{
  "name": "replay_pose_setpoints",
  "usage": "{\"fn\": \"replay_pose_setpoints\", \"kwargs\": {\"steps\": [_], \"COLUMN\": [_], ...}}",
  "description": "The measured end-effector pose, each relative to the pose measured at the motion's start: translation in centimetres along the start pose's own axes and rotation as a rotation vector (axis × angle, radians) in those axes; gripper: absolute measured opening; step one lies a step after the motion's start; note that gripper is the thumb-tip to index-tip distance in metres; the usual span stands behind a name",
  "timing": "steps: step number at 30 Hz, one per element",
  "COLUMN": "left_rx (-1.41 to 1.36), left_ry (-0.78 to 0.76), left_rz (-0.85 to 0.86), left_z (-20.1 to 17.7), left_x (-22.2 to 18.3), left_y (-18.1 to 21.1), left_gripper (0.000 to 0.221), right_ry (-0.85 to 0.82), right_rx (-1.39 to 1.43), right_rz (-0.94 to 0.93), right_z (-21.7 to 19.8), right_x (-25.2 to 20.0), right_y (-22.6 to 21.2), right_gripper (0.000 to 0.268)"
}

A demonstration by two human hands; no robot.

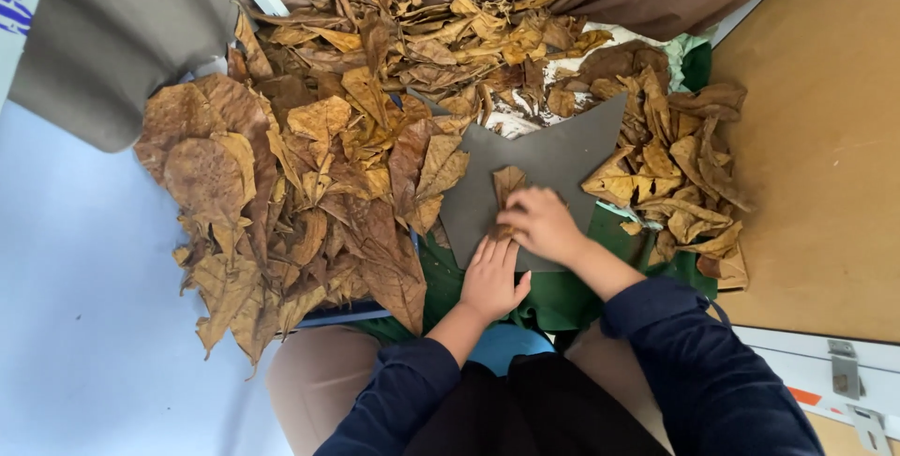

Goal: Smoothing and flattening dried leaves on a board for processing

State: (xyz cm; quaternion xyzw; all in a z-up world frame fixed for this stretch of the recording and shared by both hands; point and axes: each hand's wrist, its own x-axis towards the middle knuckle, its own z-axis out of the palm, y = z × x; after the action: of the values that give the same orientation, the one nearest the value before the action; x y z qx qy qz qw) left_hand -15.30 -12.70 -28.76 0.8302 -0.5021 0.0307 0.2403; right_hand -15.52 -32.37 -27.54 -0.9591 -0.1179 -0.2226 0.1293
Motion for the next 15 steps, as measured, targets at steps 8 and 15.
{"fn": "replay_pose_setpoints", "kwargs": {"steps": [8, 15], "left_rx": [0.035, 0.091], "left_ry": [0.014, 0.067], "left_rz": [0.013, -0.182], "left_z": [-1.2, 1.2], "left_x": [0.2, 4.4], "left_y": [0.6, -1.5], "left_gripper": [0.065, 0.043], "right_ry": [0.015, 0.424], "right_rx": [-0.29, 0.216], "right_rz": [0.144, 0.763], "right_z": [1.7, -1.4], "right_x": [6.0, 6.5], "right_y": [6.1, 9.6], "right_gripper": [0.022, 0.026]}}
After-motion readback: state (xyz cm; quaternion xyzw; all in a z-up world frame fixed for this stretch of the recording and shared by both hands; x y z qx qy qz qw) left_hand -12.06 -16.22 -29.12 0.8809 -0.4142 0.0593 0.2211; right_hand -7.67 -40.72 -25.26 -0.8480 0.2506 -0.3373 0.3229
